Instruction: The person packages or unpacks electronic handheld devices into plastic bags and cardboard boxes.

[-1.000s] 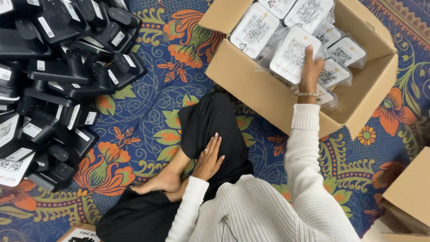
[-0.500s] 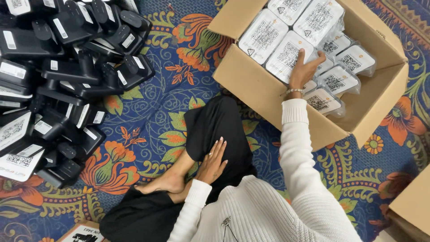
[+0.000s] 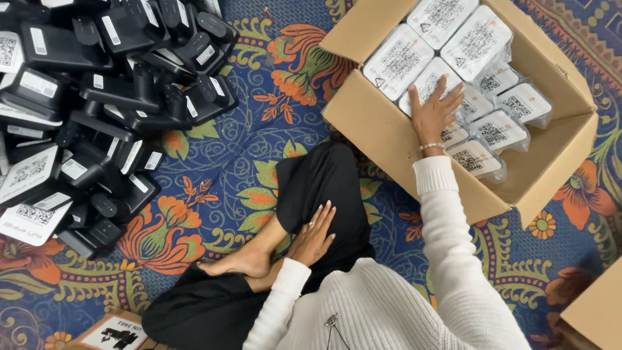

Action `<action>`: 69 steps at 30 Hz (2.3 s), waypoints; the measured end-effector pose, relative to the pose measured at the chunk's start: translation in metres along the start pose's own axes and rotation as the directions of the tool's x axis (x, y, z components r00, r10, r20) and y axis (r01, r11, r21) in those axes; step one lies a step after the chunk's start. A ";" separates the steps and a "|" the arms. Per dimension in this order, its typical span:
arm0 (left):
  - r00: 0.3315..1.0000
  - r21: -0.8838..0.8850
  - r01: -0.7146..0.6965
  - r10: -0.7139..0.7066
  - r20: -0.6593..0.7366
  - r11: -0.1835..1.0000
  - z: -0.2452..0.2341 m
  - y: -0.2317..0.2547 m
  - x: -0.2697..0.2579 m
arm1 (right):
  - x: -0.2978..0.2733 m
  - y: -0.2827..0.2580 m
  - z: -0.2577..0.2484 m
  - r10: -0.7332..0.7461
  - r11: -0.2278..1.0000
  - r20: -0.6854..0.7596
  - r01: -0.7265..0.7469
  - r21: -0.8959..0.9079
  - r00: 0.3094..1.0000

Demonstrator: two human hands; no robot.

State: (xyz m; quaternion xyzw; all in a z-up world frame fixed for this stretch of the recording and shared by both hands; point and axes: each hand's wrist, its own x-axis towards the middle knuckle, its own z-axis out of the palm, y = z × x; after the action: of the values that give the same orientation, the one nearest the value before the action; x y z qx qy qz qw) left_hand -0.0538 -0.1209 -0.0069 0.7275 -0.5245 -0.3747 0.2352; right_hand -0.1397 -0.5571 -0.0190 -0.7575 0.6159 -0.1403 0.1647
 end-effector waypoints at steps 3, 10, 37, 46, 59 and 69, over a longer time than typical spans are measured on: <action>1.000 -0.001 -0.013 0.013 -0.006 1.000 -0.002 0.000 0.000 | -0.005 -0.017 -0.013 -0.057 0.998 0.039 0.058 -0.013 0.998; 0.997 0.042 -0.042 0.045 -0.066 0.998 0.015 -0.010 -0.009 | 0.003 -0.011 -0.010 -0.191 0.970 0.092 0.203 -0.133 0.977; -0.089 -0.293 0.549 -0.294 -0.952 0.782 0.030 -0.071 -0.388 | -0.445 -0.241 0.188 -0.978 0.198 0.206 0.533 0.823 0.046; -0.730 -0.744 0.549 -0.215 -0.649 0.381 0.101 -0.090 -0.487 | -0.667 -0.233 0.126 -0.638 -0.371 -0.001 0.306 0.877 -0.770; -0.103 -0.264 0.761 -0.292 -0.951 0.592 0.010 -0.135 -0.444 | -0.521 -0.441 0.186 -0.960 0.130 0.248 0.578 0.806 -0.130; -0.057 -0.303 0.681 -0.365 -0.929 0.667 0.006 -0.157 -0.427 | -0.481 -0.619 0.191 -0.983 -0.064 -0.183 0.871 0.488 0.030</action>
State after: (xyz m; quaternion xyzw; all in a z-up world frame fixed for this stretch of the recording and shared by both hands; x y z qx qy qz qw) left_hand -0.0384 0.3337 0.0012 0.9546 0.0246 0.1711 0.2426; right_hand 0.3918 0.0443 0.0646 -0.9096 -0.1582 -0.2724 0.2708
